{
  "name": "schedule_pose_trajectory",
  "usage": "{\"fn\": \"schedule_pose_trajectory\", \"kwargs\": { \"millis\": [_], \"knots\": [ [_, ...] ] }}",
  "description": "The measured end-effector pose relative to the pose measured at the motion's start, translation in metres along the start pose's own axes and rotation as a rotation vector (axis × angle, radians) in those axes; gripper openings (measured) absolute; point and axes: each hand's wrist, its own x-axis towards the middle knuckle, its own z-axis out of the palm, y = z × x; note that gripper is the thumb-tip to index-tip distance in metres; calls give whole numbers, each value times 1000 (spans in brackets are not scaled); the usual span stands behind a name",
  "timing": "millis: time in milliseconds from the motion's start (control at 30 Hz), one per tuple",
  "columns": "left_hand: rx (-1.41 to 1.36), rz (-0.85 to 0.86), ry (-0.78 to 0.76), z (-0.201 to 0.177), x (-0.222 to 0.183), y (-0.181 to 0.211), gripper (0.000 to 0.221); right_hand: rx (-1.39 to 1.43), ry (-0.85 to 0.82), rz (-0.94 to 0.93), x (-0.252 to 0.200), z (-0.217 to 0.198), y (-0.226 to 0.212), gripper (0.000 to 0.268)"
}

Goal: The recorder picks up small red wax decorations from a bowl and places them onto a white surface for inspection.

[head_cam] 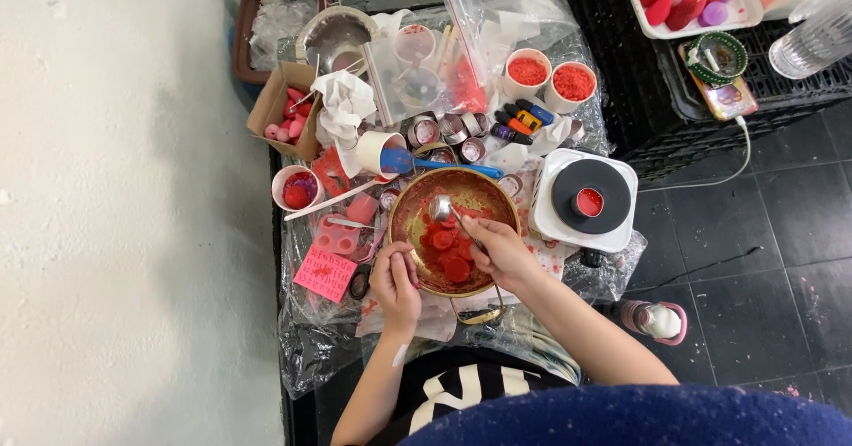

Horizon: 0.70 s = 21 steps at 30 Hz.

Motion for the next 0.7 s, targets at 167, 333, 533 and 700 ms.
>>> {"fn": "schedule_pose_trajectory", "kwargs": {
  "millis": [167, 333, 533, 700],
  "knots": [
    [9, -12, -3, 1, 2, 1, 26, 107, 25, 25, 1, 0, -1, 28],
    [18, 27, 9, 1, 3, 4, 25, 130, 1, -37, -4, -6, 3, 25],
    [54, 21, 22, 4, 2, 2, 25, 140, -6, -27, -8, -3, 4, 22],
    [54, 23, 9, 4, 3, 1, 24, 69, 24, -80, 0, -5, 16, 19]
  ]
}}
